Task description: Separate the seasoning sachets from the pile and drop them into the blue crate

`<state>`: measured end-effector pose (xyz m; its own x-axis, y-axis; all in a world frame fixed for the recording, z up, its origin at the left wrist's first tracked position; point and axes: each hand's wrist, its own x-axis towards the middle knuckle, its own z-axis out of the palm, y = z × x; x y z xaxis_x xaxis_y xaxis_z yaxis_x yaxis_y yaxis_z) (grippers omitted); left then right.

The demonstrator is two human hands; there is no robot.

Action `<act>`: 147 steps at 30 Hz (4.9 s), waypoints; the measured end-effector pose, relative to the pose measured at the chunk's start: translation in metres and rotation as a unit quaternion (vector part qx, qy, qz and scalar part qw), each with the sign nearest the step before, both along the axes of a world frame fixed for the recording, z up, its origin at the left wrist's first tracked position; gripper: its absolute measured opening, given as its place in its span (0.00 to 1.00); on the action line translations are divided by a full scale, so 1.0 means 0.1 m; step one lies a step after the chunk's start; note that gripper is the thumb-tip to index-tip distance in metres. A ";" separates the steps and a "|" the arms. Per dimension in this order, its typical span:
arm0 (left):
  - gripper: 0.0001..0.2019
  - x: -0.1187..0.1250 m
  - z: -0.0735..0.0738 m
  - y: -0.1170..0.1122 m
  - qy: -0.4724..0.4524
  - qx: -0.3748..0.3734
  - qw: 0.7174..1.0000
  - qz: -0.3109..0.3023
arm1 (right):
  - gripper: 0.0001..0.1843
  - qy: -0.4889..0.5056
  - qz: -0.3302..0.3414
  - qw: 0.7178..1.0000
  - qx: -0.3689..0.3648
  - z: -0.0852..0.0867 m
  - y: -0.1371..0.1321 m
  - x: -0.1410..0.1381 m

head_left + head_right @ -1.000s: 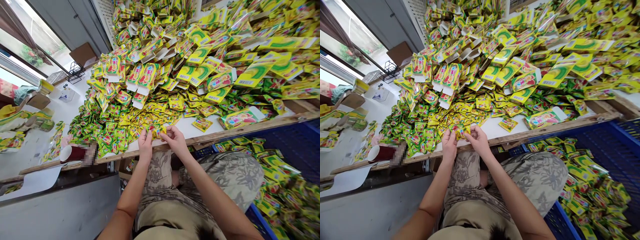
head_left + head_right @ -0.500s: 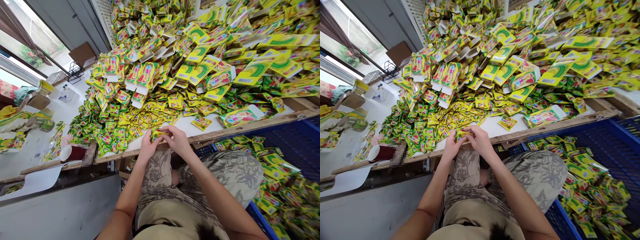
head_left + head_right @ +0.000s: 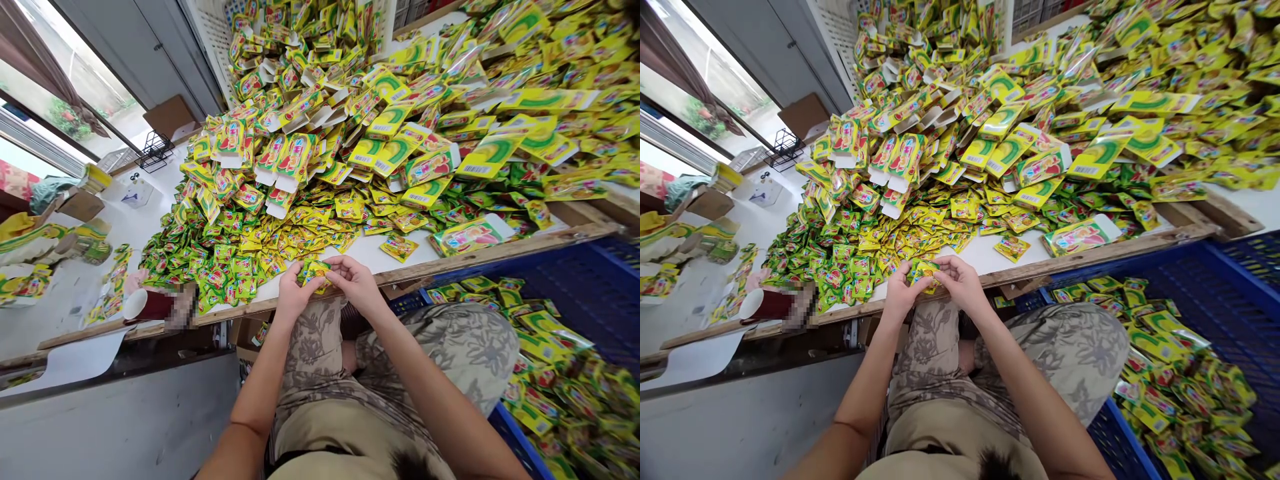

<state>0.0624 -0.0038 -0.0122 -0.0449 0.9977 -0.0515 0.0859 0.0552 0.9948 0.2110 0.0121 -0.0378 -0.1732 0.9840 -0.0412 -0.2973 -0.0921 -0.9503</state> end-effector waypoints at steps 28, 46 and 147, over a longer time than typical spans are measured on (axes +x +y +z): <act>0.30 0.00 0.08 0.03 0.177 -0.012 0.983 -0.039 | 0.11 -0.224 0.032 0.960 0.164 0.12 -0.01 -0.05; 0.16 0.09 0.01 -0.14 -0.008 -0.035 0.999 -0.022 | 0.11 -0.187 0.004 0.978 0.094 0.08 -0.18 -0.02; 0.19 0.15 -0.28 0.34 -0.010 0.061 0.986 -0.156 | 0.11 -0.569 0.047 0.761 0.307 0.81 0.49 0.45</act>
<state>0.0772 0.0306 -0.0405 0.2656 0.9614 0.0717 0.0593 -0.0905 0.9941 0.2564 0.0613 0.0430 -0.4407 0.8635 0.2451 0.7318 0.5038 -0.4591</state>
